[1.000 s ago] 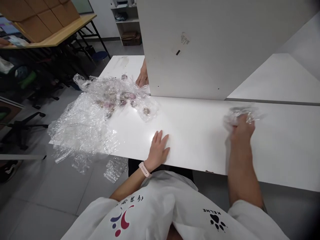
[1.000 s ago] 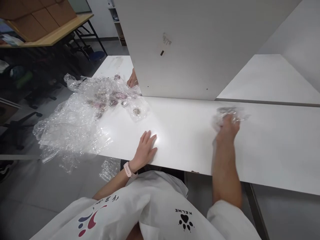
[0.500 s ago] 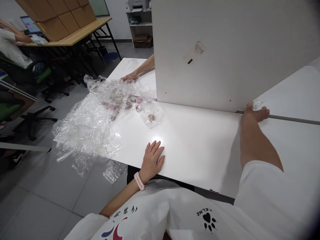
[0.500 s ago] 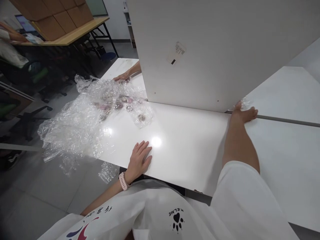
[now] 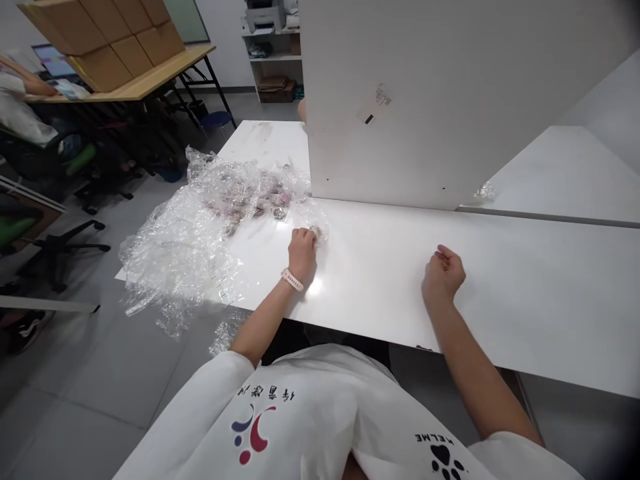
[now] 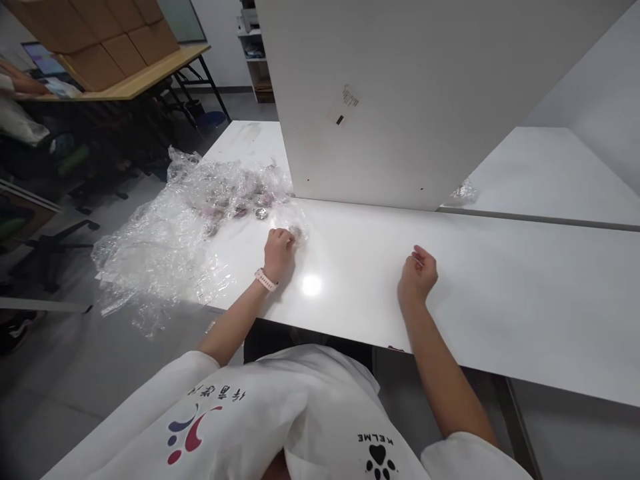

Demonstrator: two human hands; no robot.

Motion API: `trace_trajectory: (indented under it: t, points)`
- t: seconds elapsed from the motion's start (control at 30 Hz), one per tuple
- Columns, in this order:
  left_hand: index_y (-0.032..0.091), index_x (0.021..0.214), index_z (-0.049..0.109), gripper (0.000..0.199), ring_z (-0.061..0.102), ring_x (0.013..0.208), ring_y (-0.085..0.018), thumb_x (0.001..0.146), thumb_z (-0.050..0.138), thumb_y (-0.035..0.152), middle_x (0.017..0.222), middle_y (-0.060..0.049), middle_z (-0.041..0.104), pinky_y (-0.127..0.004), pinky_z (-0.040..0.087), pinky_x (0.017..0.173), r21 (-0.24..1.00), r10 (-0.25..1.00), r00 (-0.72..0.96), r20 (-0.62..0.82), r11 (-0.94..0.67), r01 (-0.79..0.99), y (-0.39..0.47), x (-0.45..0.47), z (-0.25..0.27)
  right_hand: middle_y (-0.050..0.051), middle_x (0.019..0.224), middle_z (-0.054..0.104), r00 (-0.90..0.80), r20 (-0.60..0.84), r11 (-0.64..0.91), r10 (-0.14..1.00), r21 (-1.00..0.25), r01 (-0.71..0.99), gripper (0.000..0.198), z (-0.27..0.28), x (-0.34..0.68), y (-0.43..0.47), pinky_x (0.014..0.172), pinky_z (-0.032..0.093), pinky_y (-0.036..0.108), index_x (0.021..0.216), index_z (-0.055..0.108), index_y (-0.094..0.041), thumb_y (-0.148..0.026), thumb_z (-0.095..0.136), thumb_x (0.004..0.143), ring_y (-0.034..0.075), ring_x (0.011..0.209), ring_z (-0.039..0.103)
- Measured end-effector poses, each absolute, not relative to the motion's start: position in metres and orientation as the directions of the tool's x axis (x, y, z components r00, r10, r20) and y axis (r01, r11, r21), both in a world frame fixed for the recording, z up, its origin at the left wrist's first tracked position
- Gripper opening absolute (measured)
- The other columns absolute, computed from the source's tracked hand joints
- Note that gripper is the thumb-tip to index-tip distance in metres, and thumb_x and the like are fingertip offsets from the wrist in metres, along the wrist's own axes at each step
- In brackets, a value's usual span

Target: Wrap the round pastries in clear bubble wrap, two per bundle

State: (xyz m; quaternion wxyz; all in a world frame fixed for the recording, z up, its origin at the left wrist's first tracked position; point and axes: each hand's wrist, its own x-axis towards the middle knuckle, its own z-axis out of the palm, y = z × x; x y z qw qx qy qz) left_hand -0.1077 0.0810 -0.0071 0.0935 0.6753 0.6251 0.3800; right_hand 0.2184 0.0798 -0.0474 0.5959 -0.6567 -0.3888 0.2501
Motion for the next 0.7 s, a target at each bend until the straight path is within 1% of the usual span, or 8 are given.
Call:
trace_trajectory:
  t: [0.1, 0.17, 0.23, 0.3, 0.37, 0.5, 0.63, 0.7]
  points:
    - [0.021, 0.084, 0.06, 0.02, 0.054, 0.098, -0.026, 0.095, 0.046, 0.012, 0.095, -0.009, 0.062, -0.043, 0.05, 0.084, 0.578, 0.892, 0.047, 0.45, -0.331, 0.746, 0.046, -0.076, -0.011, 0.009, 0.105, 0.068, 0.498, -0.004, 0.009, 0.867, -1.0, -0.023, 0.043, -0.033, 0.194, 0.054, 0.089, 0.054, 0.04, 0.109, 0.066, -0.018, -0.052, 0.065, 0.081, 0.018, 0.092, 0.065]
    - [0.021, 0.085, 0.059, 0.019, 0.054, 0.095, -0.024, 0.095, 0.046, 0.012, 0.096, -0.008, 0.062, -0.039, 0.05, 0.082, 0.563, 0.866, 0.154, 0.475, -0.434, 0.703, 0.019, -0.052, -0.013, 0.008, 0.106, 0.07, 0.328, -0.145, -0.085, 0.933, -0.978, -0.192, 0.052, -0.022, 0.177, 0.043, 0.09, 0.055, 0.04, 0.116, 0.065, -0.021, -0.058, 0.066, 0.08, 0.019, 0.092, 0.068]
    - [0.02, 0.086, 0.057, 0.017, 0.054, 0.093, -0.022, 0.095, 0.046, 0.012, 0.094, -0.008, 0.062, -0.036, 0.05, 0.079, 0.573, 0.853, 0.228, 0.47, -0.491, 0.656, -0.002, -0.033, -0.013, 0.008, 0.116, 0.069, 0.136, -0.227, -0.189, 0.964, -0.951, -0.246, 0.064, -0.013, 0.157, 0.036, 0.09, 0.056, 0.039, 0.13, 0.059, -0.027, -0.06, 0.07, 0.076, 0.02, 0.097, 0.068]
    - [0.02, 0.088, 0.056, 0.013, 0.056, 0.09, -0.022, 0.095, 0.047, 0.014, 0.091, -0.007, 0.063, -0.035, 0.05, 0.078, 0.623, 0.863, 0.257, 0.436, -0.495, 0.605, -0.015, -0.023, -0.011, 0.006, 0.13, 0.064, 0.031, -0.217, -0.207, 0.976, -0.96, -0.19, 0.075, -0.01, 0.136, 0.03, 0.091, 0.055, 0.037, 0.138, 0.053, -0.032, -0.054, 0.078, 0.071, 0.019, 0.103, 0.066]
    - [0.02, 0.089, 0.057, 0.009, 0.059, 0.084, -0.02, 0.095, 0.05, 0.02, 0.089, -0.006, 0.064, -0.035, 0.051, 0.077, 0.706, 0.887, 0.278, 0.368, -0.461, 0.537, -0.022, -0.023, -0.005, 0.005, 0.132, 0.063, -0.024, -0.182, -0.184, 0.983, -0.977, -0.105, 0.076, -0.01, 0.118, 0.025, 0.091, 0.053, 0.035, 0.137, 0.056, -0.032, -0.047, 0.082, 0.067, 0.017, 0.1, 0.064]
    - [0.021, 0.102, 0.061, 0.017, 0.065, 0.089, -0.019, 0.092, 0.059, 0.034, 0.1, -0.005, 0.069, -0.032, 0.054, 0.077, 0.861, 0.933, 0.305, 0.193, -0.31, 0.403, -0.03, -0.045, 0.011, 0.003, 0.096, 0.072, -0.112, -0.171, -0.18, 0.979, -0.981, -0.077, 0.05, -0.014, 0.114, 0.019, 0.084, 0.051, 0.034, 0.115, 0.072, -0.023, -0.045, 0.078, 0.071, 0.015, 0.082, 0.061]
    - [0.021, 0.1, 0.064, 0.015, 0.067, 0.09, -0.019, 0.09, 0.059, 0.032, 0.101, -0.006, 0.069, -0.034, 0.055, 0.08, 0.892, 0.996, 0.038, 0.079, -0.088, 0.443, -0.021, -0.076, 0.016, 0.0, 0.082, 0.07, 0.071, -0.197, -0.177, 0.978, -0.958, -0.224, 0.041, -0.009, 0.14, 0.024, 0.075, 0.049, 0.031, 0.098, 0.076, -0.022, -0.042, 0.083, 0.063, 0.013, 0.074, 0.059]
    - [0.02, 0.099, 0.064, 0.016, 0.066, 0.087, -0.019, 0.087, 0.062, 0.03, 0.101, -0.007, 0.069, -0.033, 0.055, 0.078, 0.921, 0.996, -0.088, -0.009, 0.042, 0.387, -0.009, -0.087, 0.015, -0.001, 0.082, 0.068, 0.148, -0.185, -0.144, 0.972, -0.956, -0.254, 0.038, 0.0, 0.148, 0.028, 0.072, 0.049, 0.029, 0.096, 0.076, -0.023, -0.041, 0.082, 0.064, 0.013, 0.072, 0.058]
